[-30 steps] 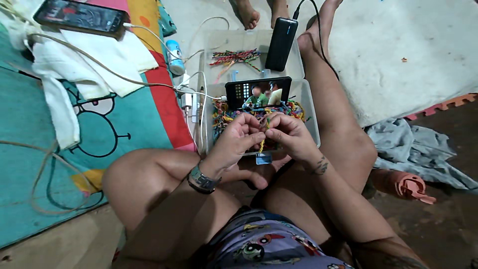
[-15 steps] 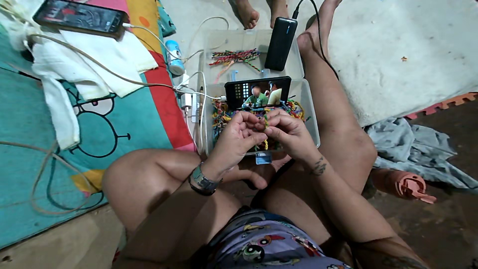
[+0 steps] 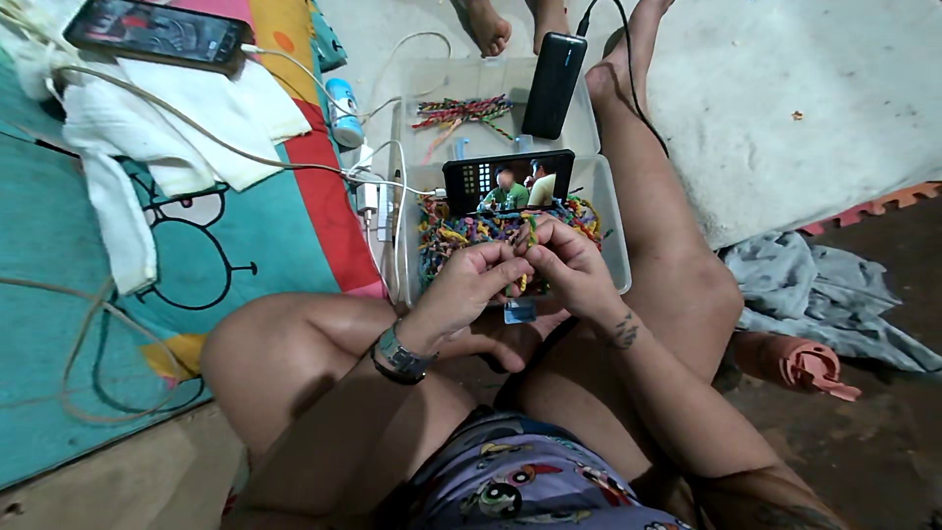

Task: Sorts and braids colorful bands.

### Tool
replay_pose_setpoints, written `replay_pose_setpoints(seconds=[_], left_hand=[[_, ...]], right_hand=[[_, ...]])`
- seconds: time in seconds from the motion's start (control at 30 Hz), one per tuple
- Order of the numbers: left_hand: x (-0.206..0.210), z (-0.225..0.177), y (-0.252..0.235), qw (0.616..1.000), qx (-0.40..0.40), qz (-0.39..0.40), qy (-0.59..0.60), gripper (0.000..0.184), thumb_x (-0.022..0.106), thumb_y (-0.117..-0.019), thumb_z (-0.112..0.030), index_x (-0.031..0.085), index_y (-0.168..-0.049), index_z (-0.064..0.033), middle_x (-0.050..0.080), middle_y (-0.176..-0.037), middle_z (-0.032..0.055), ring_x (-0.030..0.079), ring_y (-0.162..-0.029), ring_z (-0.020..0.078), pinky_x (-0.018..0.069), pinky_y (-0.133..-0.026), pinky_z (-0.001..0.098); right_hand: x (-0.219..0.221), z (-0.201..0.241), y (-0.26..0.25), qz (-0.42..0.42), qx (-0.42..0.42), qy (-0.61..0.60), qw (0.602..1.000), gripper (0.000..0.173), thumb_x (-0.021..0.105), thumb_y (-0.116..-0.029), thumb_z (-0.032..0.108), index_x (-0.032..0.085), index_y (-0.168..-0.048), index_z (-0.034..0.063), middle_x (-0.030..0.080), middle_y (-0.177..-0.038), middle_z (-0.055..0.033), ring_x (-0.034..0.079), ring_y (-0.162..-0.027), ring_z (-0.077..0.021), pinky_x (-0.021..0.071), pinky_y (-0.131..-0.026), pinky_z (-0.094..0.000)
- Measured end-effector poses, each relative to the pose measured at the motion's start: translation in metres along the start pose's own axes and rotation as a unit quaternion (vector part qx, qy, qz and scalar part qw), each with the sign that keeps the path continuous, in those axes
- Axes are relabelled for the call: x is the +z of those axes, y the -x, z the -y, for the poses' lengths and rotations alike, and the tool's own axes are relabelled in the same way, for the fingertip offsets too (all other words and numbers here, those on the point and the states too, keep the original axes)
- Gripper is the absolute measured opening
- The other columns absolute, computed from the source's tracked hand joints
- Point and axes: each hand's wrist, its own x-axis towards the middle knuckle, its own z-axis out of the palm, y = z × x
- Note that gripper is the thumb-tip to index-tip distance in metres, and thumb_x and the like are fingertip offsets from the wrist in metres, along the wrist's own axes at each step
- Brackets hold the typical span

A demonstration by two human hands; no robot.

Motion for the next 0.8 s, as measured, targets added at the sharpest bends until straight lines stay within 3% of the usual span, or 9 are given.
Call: replay_pose_setpoints(seconds=[0.1,0.23,0.37,0.47,0.57,0.67,0.73,0.8], left_hand=[[-0.003,0.0,0.001,0.999,-0.002,0.032,0.037,0.015,0.055,-0.1018,-0.005,0.066,-0.093,-0.0078,0.067,-0.08,-0.0016,0.063,-0.071,0.0037,0.0549,-0.067,0.0173],[-0.01,-0.002,0.002,0.976,-0.096,0.121,0.157,0.019,0.05,-0.1039,-0.007,0.068,-0.101,-0.0104,0.071,-0.087,-0.0008,0.066,-0.074,0.004,0.0563,-0.069,0.0173],[-0.007,-0.002,0.002,0.974,-0.1,0.121,0.163,0.014,0.054,-0.1016,-0.004,0.067,-0.101,-0.0097,0.069,-0.083,-0.0012,0.064,-0.071,0.0029,0.055,-0.068,0.0165],[-0.004,-0.001,0.002,0.993,-0.039,0.07,0.087,0.012,0.059,-0.0988,-0.002,0.063,-0.091,-0.0094,0.065,-0.079,-0.0023,0.06,-0.068,0.0021,0.0526,-0.065,0.0157],[-0.001,0.001,0.004,0.995,0.072,0.007,-0.063,0.009,0.067,-0.0948,-0.001,0.062,-0.09,-0.0062,0.064,-0.078,-0.0012,0.06,-0.069,0.0031,0.0532,-0.065,0.0176],[0.003,0.006,0.004,0.932,0.212,-0.076,-0.283,0.005,0.071,-0.0926,-0.008,0.068,-0.09,-0.0052,0.062,-0.084,-0.0006,0.059,-0.072,0.0008,0.0517,-0.064,0.0147],[0.006,0.01,0.003,0.887,0.261,-0.115,-0.362,0.005,0.069,-0.0921,-0.009,0.07,-0.089,-0.0051,0.06,-0.084,0.0014,0.057,-0.072,0.0014,0.0485,-0.062,0.0137],[0.005,0.009,0.002,0.895,0.256,-0.111,-0.347,0.005,0.068,-0.0932,-0.009,0.07,-0.091,-0.0051,0.061,-0.085,0.0011,0.057,-0.072,0.0005,0.0478,-0.063,0.0129]], right_hand=[[-0.002,0.0,-0.001,0.03,-0.003,-0.017,0.999,0.015,0.062,-0.1013,0.028,0.067,-0.096,0.0151,0.064,-0.106,0.0055,0.062,-0.096,-0.0025,0.0555,-0.078,-0.02],[-0.009,0.0,0.0,0.089,0.003,-0.08,0.993,0.017,0.065,-0.0997,0.032,0.075,-0.097,0.0193,0.067,-0.116,0.0067,0.063,-0.107,-0.0043,0.0559,-0.086,-0.0224],[-0.002,-0.001,0.003,0.06,0.036,-0.186,0.98,0.009,0.074,-0.0941,0.027,0.074,-0.092,0.0182,0.069,-0.095,0.006,0.064,-0.083,-0.0021,0.0562,-0.071,-0.0201],[0.0,0.0,0.004,0.03,0.056,-0.195,0.979,0.006,0.075,-0.0919,0.024,0.073,-0.09,0.0193,0.068,-0.092,0.0067,0.064,-0.079,-0.0015,0.056,-0.069,-0.0198],[0.002,0.0,0.004,0.011,0.067,-0.198,0.978,0.005,0.076,-0.0914,0.022,0.071,-0.09,0.0199,0.066,-0.09,0.0065,0.063,-0.077,-0.0015,0.0553,-0.067,-0.0191],[0.005,0.0,0.004,-0.013,0.081,-0.206,0.975,0.006,0.075,-0.091,0.017,0.07,-0.089,0.0197,0.066,-0.085,0.0057,0.062,-0.073,-0.0017,0.0548,-0.066,-0.0195],[0.008,0.001,0.004,-0.033,0.092,-0.195,0.976,0.01,0.073,-0.0912,0.013,0.067,-0.086,0.0199,0.065,-0.081,0.0063,0.061,-0.07,-0.0007,0.0535,-0.064,-0.0184],[0.01,0.002,0.004,-0.046,0.099,-0.184,0.977,0.01,0.072,-0.0919,0.014,0.067,-0.087,0.0204,0.066,-0.082,0.0068,0.061,-0.07,-0.0002,0.0533,-0.064,-0.0179]])
